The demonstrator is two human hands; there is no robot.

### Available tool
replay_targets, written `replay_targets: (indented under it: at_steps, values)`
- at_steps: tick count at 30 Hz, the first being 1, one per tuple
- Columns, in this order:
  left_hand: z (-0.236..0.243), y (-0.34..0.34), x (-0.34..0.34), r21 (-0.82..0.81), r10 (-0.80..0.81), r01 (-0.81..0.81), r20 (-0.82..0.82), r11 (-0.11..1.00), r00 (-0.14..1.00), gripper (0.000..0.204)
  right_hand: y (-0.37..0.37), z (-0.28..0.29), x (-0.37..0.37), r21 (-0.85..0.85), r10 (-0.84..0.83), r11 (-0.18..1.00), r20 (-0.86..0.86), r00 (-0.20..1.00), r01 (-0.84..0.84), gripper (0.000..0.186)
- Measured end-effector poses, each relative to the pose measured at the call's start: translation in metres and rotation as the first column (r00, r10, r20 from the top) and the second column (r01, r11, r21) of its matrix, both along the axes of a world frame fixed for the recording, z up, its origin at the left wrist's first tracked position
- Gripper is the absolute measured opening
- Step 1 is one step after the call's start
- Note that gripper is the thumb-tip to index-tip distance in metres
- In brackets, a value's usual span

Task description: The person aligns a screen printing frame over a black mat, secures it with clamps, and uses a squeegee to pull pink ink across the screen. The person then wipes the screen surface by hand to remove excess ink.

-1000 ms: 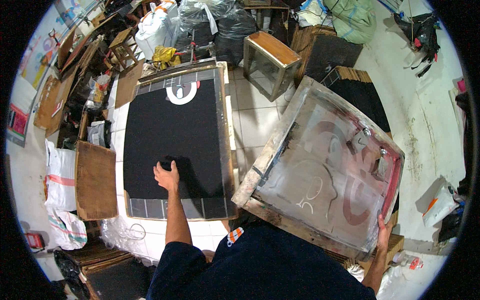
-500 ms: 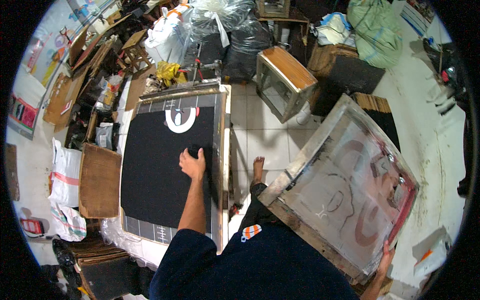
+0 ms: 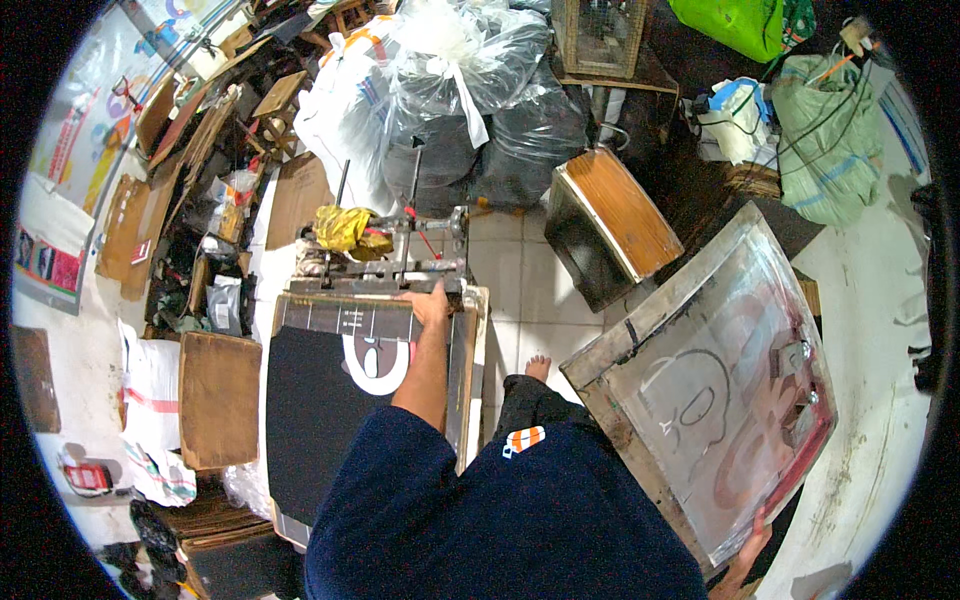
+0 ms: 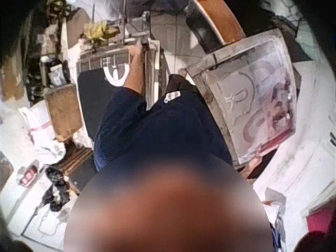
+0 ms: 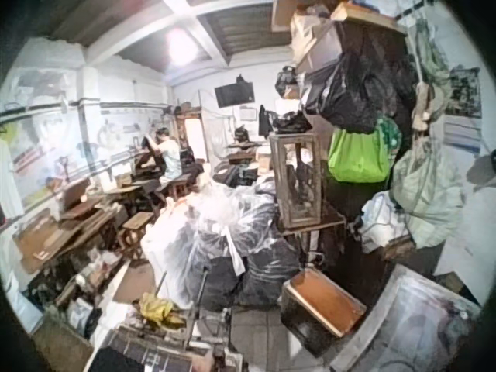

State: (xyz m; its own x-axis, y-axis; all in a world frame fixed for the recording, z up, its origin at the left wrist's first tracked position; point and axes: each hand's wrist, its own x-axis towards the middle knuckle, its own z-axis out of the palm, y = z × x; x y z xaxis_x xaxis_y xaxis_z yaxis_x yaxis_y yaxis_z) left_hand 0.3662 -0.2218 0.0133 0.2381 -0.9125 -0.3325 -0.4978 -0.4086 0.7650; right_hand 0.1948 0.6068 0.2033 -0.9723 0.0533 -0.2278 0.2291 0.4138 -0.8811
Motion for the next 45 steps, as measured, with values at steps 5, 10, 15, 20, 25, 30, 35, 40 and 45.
replay_targets:
  at_steps: [5, 10, 15, 20, 25, 30, 35, 40, 45]
  values:
    - [0.029, 0.010, -0.021, -0.059, 0.167, -0.160, 0.144, 0.985, 0.975, 0.106, -0.062, 0.034, -0.055, -0.045, 0.027, 0.999, 0.074, 0.997, -0.024, 0.068]
    - [0.079, -0.025, -0.056, -0.361, 0.162, -0.163, -0.032, 0.918, 0.986, 0.105, -0.120, 0.055, -0.111, -0.047, 0.062, 0.997, 0.032, 0.998, -0.060, 0.075]
    - [0.114, -0.064, -0.097, -0.467, 0.178, -0.239, -0.172, 0.852, 0.969, 0.104, -0.148, 0.049, -0.146, 0.034, 0.048, 0.998, 0.013, 0.999, -0.048, 0.084]
    - [0.122, -0.103, -0.114, -0.591, 0.153, 0.139, 0.417, 0.795, 0.896, 0.080, -0.140, 0.030, -0.174, 0.060, 0.113, 0.992, -0.046, 0.992, -0.111, 0.081]
    - [0.117, -0.163, -0.129, -0.427, -0.177, 0.617, 0.710, 0.661, 0.682, 0.049, -0.142, 0.026, -0.182, 0.063, 0.129, 0.990, -0.028, 0.991, -0.127, 0.076]
    - [0.103, -0.199, -0.153, -0.143, -0.341, 0.672, 0.774, 0.727, 0.534, 0.052, -0.159, 0.044, -0.170, 0.057, 0.137, 0.989, 0.029, 0.990, -0.139, 0.073]
    - [0.088, -0.211, -0.162, -0.100, -0.364, 0.681, 0.783, 0.725, 0.503, 0.053, -0.160, 0.059, -0.155, 0.100, 0.122, 0.988, -0.047, 0.991, -0.116, 0.072]
    - [0.077, -0.221, -0.166, -0.105, -0.375, 0.707, 0.788, 0.700, 0.489, 0.054, -0.149, 0.060, -0.150, 0.108, 0.099, 0.990, -0.024, 0.995, -0.096, 0.073]
    - [0.069, -0.231, -0.166, -0.116, -0.369, 0.734, 0.806, 0.669, 0.463, 0.057, -0.144, 0.059, -0.141, 0.124, 0.034, 0.992, -0.087, 0.996, -0.023, 0.076]
